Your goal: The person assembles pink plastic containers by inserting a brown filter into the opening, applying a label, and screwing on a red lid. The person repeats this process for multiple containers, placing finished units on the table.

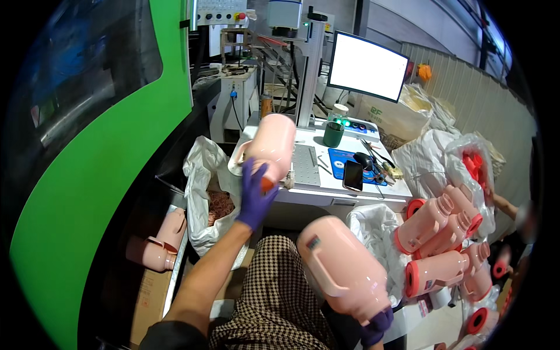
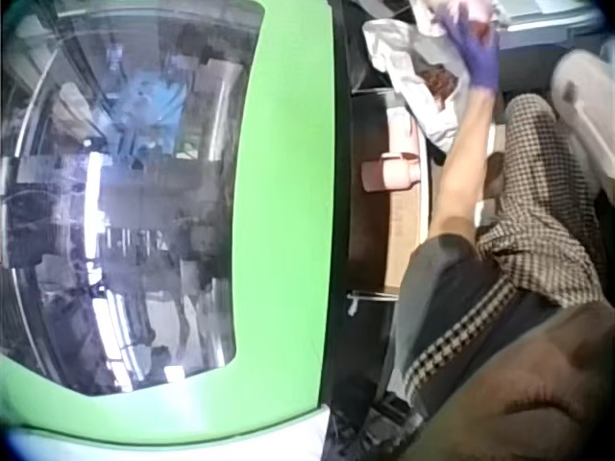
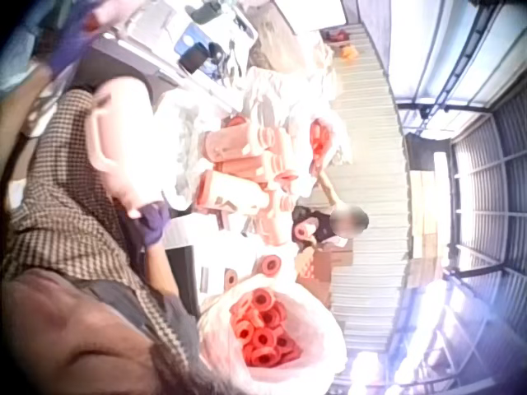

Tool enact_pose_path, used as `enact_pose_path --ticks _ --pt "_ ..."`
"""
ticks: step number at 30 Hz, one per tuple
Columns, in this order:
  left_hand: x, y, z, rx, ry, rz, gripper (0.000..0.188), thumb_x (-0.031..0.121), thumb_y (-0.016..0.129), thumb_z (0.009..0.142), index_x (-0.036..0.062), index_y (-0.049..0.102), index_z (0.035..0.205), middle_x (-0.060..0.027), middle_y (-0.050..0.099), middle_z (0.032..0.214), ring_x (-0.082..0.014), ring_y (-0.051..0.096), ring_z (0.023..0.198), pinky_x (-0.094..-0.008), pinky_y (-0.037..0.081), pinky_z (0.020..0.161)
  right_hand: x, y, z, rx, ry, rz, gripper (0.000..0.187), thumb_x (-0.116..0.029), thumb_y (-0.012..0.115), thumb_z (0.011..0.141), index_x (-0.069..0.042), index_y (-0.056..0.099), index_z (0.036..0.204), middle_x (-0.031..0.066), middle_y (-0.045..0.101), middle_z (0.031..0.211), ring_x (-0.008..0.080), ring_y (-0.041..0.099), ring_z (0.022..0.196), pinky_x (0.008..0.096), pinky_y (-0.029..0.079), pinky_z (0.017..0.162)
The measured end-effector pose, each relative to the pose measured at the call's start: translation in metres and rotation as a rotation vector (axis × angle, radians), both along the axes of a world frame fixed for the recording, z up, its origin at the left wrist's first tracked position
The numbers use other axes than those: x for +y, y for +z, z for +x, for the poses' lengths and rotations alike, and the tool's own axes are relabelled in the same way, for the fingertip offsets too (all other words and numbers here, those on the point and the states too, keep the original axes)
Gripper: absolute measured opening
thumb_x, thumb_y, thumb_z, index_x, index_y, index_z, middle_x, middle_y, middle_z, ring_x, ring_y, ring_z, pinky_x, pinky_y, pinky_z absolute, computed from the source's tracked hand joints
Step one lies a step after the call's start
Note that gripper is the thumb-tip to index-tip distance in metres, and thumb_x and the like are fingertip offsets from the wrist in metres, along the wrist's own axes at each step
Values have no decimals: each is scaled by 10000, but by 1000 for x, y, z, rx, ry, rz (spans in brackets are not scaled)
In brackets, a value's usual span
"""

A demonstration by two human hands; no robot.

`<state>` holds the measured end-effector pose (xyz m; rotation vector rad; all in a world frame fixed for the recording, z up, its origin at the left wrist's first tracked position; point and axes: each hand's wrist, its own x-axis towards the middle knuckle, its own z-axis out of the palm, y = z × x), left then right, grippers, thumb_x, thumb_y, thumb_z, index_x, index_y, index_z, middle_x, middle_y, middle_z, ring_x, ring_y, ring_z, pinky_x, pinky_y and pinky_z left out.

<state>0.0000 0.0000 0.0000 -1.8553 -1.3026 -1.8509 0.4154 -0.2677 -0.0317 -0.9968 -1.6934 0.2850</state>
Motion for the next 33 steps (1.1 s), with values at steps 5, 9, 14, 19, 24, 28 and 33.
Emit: enact_pose_path --ticks 5,9,14,19,24,28,33 --pt "76 2 10 141 199 -102 700 165 860 763 103 536 1380 -250 318 1569 -467 346 1429 -512 327 1177 -51 -17 29 -75 -315 45 336 -349 756 860 -32 652 822 121 599 723 316 596 714 640 327 1185" --pt "91 -1 17 80 196 -162 734 206 844 793 107 485 1425 -267 317 1557 -469 365 1412 -508 342 1165 -56 4 28 136 -332 -72 406 -409 732 890 -17 644 828 96 610 756 272 598 774 631 267 1220" --pt "106 2 10 142 293 -183 841 297 830 803 60 401 1487 -268 313 1559 -449 331 1444 -502 288 1197 -43 8 43 -75 -123 -95 395 -401 751 863 -30 615 889 129 660 890 279 620 776 575 461 1082" --pt "22 26 96 220 -182 -105 948 218 825 803 33 289 1562 -230 278 1599 -362 285 1490 -474 254 1220 -24 52 20 -233 259 -167 272 -323 825 794 -142 749 983 122 699 940 349 664 840 439 513 757" --pt "-170 103 150 650 -1227 -619 981 361 815 817 -22 293 1553 -195 412 1532 -330 442 1400 -447 334 1173 6 59 -17 -156 339 94 354 -458 759 877 -135 719 1019 82 600 849 331 602 769 444 443 666" --pt "-208 112 173 773 -1100 -471 898 288 969 672 -7 517 1390 -237 620 1291 -370 644 1143 -454 522 990 -17 74 -11 0 405 -99 470 -414 741 912 -85 661 1238 121 615 971 318 617 874 419 488 760" --pt "-189 129 136 763 -1065 -659 884 242 974 623 -8 555 1360 -201 632 1289 -353 625 1170 -421 515 997 -66 99 75 -173 -6 -94 499 -164 776 883 -34 610 1334 135 666 1246 327 639 1084 414 510 929"
